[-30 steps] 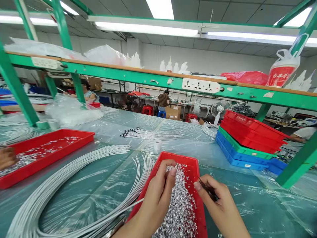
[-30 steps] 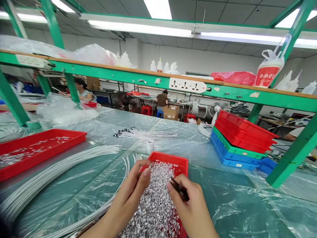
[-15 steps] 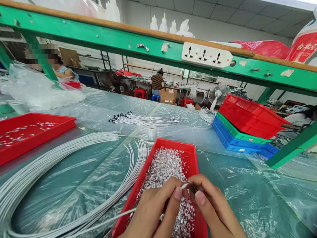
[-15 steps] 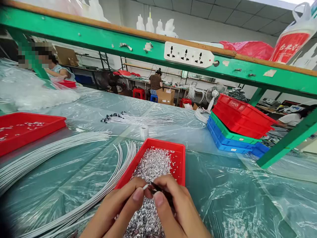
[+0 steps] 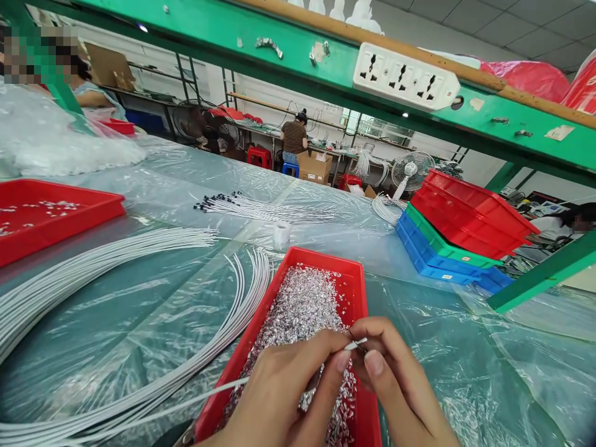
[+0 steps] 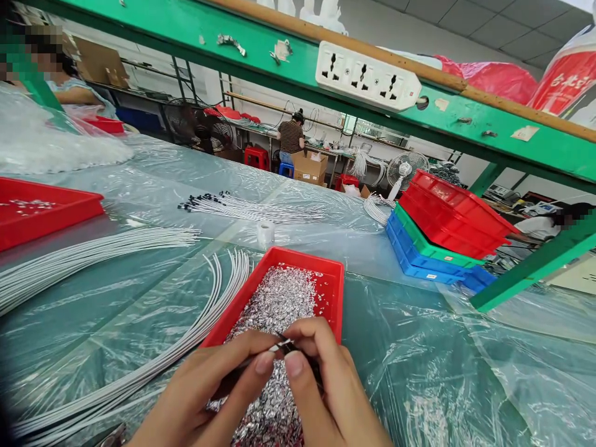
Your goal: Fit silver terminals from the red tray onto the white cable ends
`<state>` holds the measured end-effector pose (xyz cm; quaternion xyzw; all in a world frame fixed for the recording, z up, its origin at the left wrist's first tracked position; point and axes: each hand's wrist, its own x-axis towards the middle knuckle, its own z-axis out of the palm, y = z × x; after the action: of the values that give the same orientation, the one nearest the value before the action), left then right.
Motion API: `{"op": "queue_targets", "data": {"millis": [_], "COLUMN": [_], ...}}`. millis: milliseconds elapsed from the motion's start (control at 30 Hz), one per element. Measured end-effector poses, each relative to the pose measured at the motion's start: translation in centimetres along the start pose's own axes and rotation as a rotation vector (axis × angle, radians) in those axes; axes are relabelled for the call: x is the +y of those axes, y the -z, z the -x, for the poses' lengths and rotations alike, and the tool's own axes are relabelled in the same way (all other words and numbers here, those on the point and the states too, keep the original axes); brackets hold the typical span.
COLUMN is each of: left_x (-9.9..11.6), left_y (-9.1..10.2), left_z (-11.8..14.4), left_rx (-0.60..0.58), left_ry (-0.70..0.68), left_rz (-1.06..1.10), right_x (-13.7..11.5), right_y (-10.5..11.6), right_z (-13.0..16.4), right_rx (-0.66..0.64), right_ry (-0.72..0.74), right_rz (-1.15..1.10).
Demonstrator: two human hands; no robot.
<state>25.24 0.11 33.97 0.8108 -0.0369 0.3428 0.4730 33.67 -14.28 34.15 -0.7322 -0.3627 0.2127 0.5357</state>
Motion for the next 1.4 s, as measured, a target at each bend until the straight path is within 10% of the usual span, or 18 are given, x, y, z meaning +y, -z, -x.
{"op": "queue_targets", "data": {"millis": [833, 1133, 1400], "left_x": [-0.8, 0.0, 0.7], "left_y": [-0.8, 1.1, 1.1], "left_z": [-0.3, 0.4, -0.4], "left_rx": [0.214, 0.259, 0.053], "left_ry": [-0.421, -0.317, -0.203], "left_rz": [-0.352, -0.352, -0.293], "right_x": [-0.4, 0.6, -0.1], "right_y": [-1.6, -2.1, 0.1], "right_z": [0.1, -1.3, -1.9], "right_rx": [0.111, 0.062, 0.464], "right_ry": [0.121, -0.047, 0.177], "right_rz": [-0.298, -0.243, -0.018]}}
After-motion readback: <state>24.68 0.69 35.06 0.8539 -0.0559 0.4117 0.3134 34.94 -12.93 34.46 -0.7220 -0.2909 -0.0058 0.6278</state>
